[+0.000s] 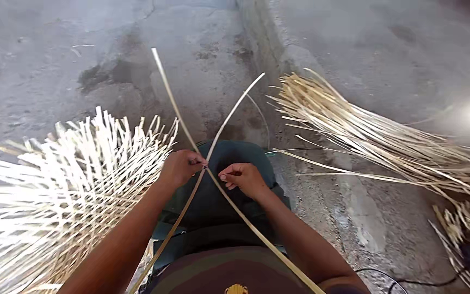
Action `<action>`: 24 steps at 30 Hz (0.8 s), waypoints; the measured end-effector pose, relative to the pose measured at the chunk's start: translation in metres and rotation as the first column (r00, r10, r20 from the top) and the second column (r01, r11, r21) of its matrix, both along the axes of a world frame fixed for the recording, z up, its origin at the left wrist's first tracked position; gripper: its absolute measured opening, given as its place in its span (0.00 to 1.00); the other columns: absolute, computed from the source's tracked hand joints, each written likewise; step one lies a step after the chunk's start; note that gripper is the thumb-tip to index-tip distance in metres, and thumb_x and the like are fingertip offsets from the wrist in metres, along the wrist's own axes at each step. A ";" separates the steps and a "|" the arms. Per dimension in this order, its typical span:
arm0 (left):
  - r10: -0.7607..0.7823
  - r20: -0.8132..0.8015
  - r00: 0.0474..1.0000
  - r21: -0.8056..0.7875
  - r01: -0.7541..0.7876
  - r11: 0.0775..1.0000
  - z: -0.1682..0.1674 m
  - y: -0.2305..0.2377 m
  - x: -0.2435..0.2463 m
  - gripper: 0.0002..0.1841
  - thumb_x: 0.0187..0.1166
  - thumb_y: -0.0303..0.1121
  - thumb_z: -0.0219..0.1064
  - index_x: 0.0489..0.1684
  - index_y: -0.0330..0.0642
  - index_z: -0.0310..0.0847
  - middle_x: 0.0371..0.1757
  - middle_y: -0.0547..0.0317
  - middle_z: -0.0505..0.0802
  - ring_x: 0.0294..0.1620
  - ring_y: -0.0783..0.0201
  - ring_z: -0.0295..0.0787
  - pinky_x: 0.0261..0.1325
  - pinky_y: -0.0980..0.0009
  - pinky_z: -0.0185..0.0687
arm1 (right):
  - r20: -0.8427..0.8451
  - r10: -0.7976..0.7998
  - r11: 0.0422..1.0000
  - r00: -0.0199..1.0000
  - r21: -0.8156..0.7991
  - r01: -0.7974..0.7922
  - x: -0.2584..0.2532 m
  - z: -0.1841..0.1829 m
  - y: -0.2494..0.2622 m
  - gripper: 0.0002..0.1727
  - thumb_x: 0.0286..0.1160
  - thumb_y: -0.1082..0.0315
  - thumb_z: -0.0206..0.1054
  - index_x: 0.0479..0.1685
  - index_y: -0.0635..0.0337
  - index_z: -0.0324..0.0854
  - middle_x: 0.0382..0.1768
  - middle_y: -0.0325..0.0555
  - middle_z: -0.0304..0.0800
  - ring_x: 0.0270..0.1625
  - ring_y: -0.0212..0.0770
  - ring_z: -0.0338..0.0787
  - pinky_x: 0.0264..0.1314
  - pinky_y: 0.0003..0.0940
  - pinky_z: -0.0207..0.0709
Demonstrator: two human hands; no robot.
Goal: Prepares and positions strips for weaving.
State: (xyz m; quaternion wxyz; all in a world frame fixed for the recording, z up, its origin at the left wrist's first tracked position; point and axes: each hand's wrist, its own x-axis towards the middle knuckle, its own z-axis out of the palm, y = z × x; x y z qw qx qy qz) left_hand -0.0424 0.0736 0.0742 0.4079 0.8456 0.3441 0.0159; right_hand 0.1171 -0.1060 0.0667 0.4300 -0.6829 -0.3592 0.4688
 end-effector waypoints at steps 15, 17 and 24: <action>0.014 0.052 0.999 0.030 -0.016 0.999 -0.012 0.001 -0.004 0.05 0.76 0.33 0.77 0.44 0.53 0.95 0.43 0.61 0.94 0.35 0.67 0.91 0.43 0.62 0.90 | -0.829 -0.118 0.932 0.546 0.098 0.350 0.008 -0.015 0.052 0.07 0.88 0.75 0.55 0.49 0.62 0.79 0.32 0.38 0.84 0.31 0.29 0.84 0.41 0.22 0.83; 0.014 0.054 0.998 0.026 -0.016 1.000 -0.015 0.002 -0.004 0.04 0.76 0.34 0.77 0.43 0.53 0.95 0.42 0.62 0.94 0.35 0.68 0.90 0.41 0.63 0.89 | -0.866 -0.061 0.872 0.496 0.196 0.449 0.025 -0.005 0.056 0.10 0.89 0.75 0.50 0.46 0.58 0.78 0.32 0.36 0.83 0.31 0.28 0.83 0.41 0.21 0.81; 0.020 0.030 0.999 0.025 -0.021 0.999 -0.012 0.003 -0.001 0.05 0.76 0.35 0.77 0.44 0.56 0.96 0.41 0.65 0.94 0.34 0.69 0.89 0.42 0.63 0.89 | -0.719 -0.137 0.639 0.681 0.461 0.616 0.124 0.053 -0.001 0.11 0.94 0.61 0.48 0.53 0.46 0.78 0.35 0.28 0.81 0.32 0.21 0.81 0.37 0.13 0.76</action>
